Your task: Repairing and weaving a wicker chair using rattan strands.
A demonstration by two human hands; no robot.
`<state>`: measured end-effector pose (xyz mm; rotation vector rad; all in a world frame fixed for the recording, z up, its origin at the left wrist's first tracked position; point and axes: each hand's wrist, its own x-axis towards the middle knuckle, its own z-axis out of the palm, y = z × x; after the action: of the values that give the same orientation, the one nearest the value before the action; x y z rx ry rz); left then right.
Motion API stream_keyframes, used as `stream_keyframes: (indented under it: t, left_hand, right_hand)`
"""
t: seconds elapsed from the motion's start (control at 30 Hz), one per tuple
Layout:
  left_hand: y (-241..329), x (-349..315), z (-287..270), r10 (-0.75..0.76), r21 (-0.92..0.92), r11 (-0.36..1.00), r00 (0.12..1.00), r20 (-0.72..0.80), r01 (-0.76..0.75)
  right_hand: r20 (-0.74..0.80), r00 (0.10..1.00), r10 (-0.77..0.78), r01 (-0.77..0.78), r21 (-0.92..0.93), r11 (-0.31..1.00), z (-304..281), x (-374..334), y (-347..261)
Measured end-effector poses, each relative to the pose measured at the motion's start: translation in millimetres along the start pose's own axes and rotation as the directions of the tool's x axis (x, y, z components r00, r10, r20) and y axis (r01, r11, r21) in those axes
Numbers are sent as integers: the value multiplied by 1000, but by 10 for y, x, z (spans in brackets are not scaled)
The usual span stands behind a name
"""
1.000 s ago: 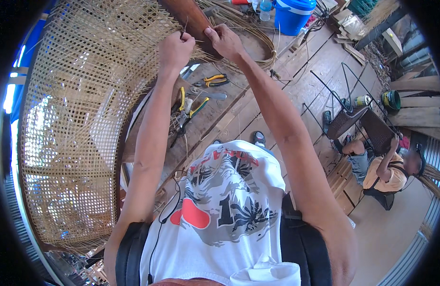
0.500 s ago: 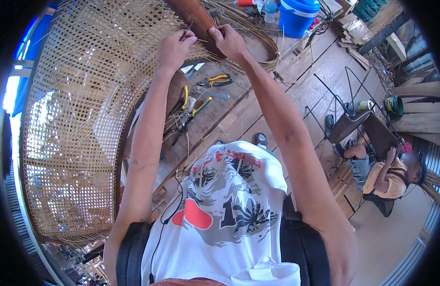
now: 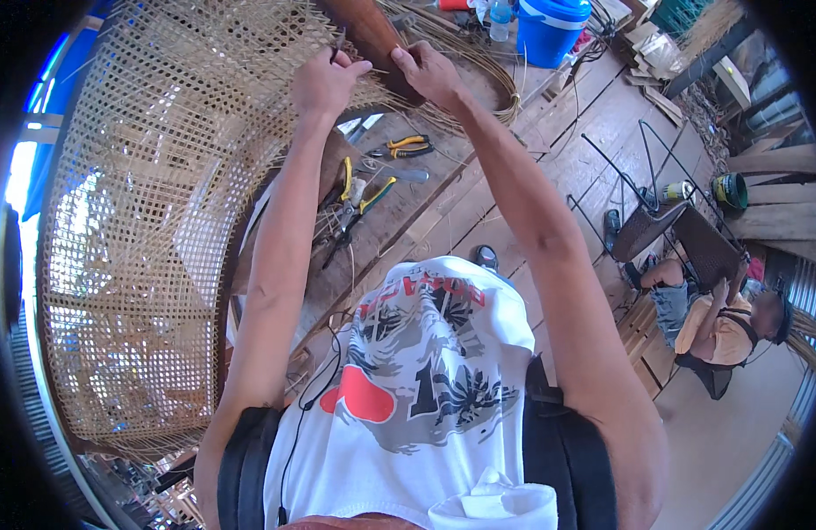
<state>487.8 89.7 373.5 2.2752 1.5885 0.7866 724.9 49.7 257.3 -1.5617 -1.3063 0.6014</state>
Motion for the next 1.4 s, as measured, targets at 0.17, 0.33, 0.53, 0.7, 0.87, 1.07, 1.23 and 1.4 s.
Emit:
stream_keyframes:
  t: [0.17,0.33,0.53,0.7,0.87,1.07,1.23,1.4]
  left_hand:
    - [-530,-158,95,243,-263,931,967,-70,-253]
    - [-594,-115,-2,472,-232,858,882,8,-457]
    - [-637,41,-4,552,-219,825,826,112,-522]
    - [-669,65,123,599,-158,794,799,46,-587]
    - [-548,3,178,583,-99,810,812,31,-578]
    - [-438,100,281,530,-131,844,845,63,-520]
    - [-288,169,318,505,-59,863,852,136,-502]
    - [-240,230,332,480,-88,877,863,158,-472]
  right_hand:
    - [-314,883,-348,296,-202,933,247,-452,-100]
    - [-271,940,-206,163,-171,972,453,-759,-394]
    - [-266,951,-158,168,16,986,523,-741,-493]
    - [-169,985,41,-21,118,993,580,-694,-363]
    - [-446,893,-55,33,-57,998,278,-339,-101]
    - [-292,956,-8,-20,-94,995,-30,-77,-47]
    - [-178,983,43,-73,-165,984,-95,121,45]
    - [-203,979,1,-35,-168,985,-57,152,110]
